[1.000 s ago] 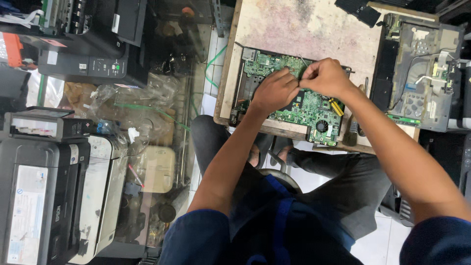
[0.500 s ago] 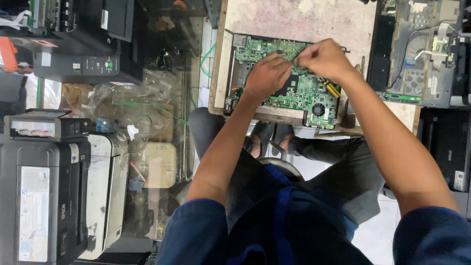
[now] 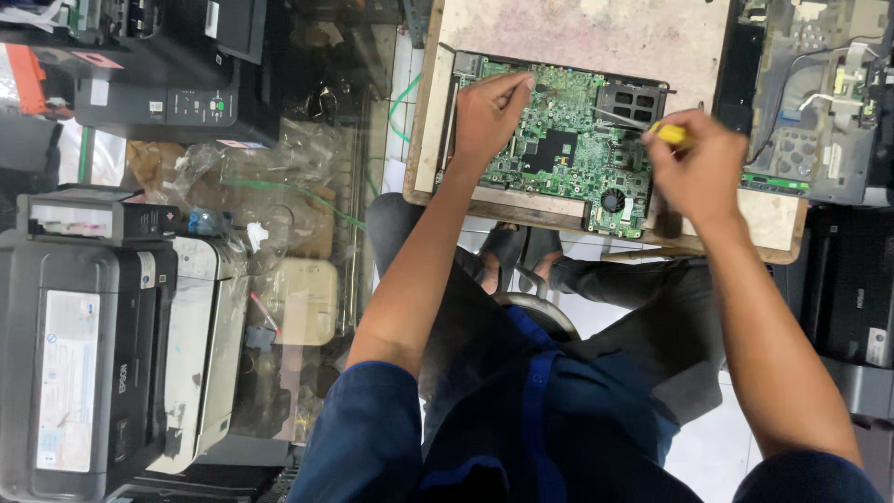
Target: The person uses a screwdriver to remove screws from a laptop motherboard and then uses a brush to clean the board. The person then reassembles the laptop by placing the casing back on and closing the lid.
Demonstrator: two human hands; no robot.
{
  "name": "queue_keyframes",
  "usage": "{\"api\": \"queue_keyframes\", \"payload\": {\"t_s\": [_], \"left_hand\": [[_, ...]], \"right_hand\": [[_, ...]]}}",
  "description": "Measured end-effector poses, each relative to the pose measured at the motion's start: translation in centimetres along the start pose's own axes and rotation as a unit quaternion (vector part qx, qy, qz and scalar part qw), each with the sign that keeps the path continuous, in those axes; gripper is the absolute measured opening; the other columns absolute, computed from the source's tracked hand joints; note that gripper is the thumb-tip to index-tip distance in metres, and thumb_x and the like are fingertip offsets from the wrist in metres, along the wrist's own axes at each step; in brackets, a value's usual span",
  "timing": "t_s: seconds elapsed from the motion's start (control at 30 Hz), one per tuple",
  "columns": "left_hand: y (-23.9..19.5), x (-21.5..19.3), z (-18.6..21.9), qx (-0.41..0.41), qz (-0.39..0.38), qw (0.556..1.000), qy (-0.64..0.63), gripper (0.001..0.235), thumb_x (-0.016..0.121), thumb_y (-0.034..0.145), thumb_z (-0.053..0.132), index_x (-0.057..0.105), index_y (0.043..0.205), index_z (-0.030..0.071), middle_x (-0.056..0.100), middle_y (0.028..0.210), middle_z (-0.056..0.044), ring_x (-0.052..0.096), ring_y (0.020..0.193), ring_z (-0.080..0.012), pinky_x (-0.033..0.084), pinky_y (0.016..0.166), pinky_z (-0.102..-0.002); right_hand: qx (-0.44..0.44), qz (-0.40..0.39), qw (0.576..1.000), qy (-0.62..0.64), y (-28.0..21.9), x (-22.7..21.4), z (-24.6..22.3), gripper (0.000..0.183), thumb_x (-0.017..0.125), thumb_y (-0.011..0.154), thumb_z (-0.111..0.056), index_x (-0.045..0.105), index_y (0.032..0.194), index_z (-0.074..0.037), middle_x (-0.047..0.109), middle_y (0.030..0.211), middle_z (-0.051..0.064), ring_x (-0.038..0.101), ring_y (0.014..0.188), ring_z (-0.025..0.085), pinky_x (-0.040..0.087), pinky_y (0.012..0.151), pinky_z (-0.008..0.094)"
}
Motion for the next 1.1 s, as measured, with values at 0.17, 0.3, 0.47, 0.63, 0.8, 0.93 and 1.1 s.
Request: {"api": "queue_keyframes", "payload": {"t_s": [0.17,0.3,0.47,0.63,0.8,0.93,1.1], "left_hand": [[-0.1,0.2,2.1,0.031,-0.024,0.999,-0.023,0.018,0.072,0.103,0.019,0.081,0.113,0.007,0.084,0.102,-0.012,0.084,0.071,-0.015,0.07,0.053,-0.021],[-1.0,1.2,2.7,0.043,-0.04,0.998,-0.032,0.016,0.074,0.105,0.006,0.077,0.12,0.01,0.084,0.113,-0.021,0.09,0.069,-0.0167,0.077,0.047,-0.015],[-3.1,1.9,3.6,0.036,-0.032,0.991,-0.123,0.015,0.073,0.104,0.009,0.078,0.117,0.003,0.08,0.113,-0.017,0.087,0.082,-0.0218,0.077,0.064,-0.027],[-3.5,1.9,3.9,0.058,-0.011,0.993,-0.101,0.019,0.072,0.106,0.015,0.078,0.119,0.004,0.08,0.113,-0.015,0.086,0.083,-0.0228,0.078,0.069,-0.031],[-3.8,1.9,4.3,0.062,-0.018,0.994,-0.092,0.017,0.073,0.104,0.006,0.077,0.12,0.001,0.08,0.115,-0.017,0.085,0.085,-0.0217,0.076,0.074,-0.028],[-3.8,1.9,4.7,0.07,-0.019,0.993,-0.088,0.016,0.074,0.103,0.005,0.078,0.117,0.0,0.079,0.114,-0.018,0.086,0.085,-0.0234,0.077,0.076,-0.029],[-3.8,2.1,4.6,0.083,-0.025,0.993,-0.08,0.016,0.074,0.103,0.005,0.078,0.118,0.002,0.08,0.113,-0.016,0.085,0.083,-0.0207,0.076,0.079,-0.03]], "right_hand": [[0.064,0.047,0.978,0.193,2.1,-3.6,-1.4,0.012,0.08,0.119,0.005,0.075,0.128,0.0,0.073,0.115,0.012,0.062,0.096,0.014,0.048,0.079,0.025],[0.076,0.077,0.962,0.25,2.5,-6.5,-2.9,0.011,0.074,0.128,-0.009,0.072,0.131,0.002,0.072,0.105,0.014,0.07,0.09,0.018,0.06,0.08,0.029],[0.041,0.054,0.974,0.216,1.9,-7.3,-6.2,0.016,0.066,0.131,-0.006,0.068,0.13,0.009,0.07,0.101,0.02,0.069,0.089,0.023,0.054,0.079,0.032],[0.084,0.039,0.966,0.241,1.9,-7.0,-6.1,0.016,0.063,0.127,-0.013,0.065,0.125,0.004,0.07,0.097,0.018,0.074,0.09,0.023,0.059,0.08,0.032],[0.093,0.031,0.964,0.245,1.8,-6.6,-6.3,0.017,0.063,0.127,-0.011,0.065,0.125,0.005,0.07,0.098,0.02,0.074,0.091,0.024,0.061,0.082,0.032],[0.098,0.046,0.963,0.246,1.6,-6.4,-4.9,0.02,0.064,0.129,-0.016,0.063,0.126,0.003,0.07,0.099,0.018,0.074,0.091,0.022,0.058,0.078,0.028],[0.09,0.052,0.957,0.269,1.8,-6.3,-4.7,0.022,0.064,0.13,-0.018,0.061,0.127,0.004,0.066,0.098,0.019,0.073,0.092,0.025,0.058,0.079,0.031]]}}
Point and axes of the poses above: each hand's wrist, its own y-axis towards the middle knuckle, its own x-axis out of the palm, z = x × y, the point moved 9 cm from there along y, towards the middle knuckle
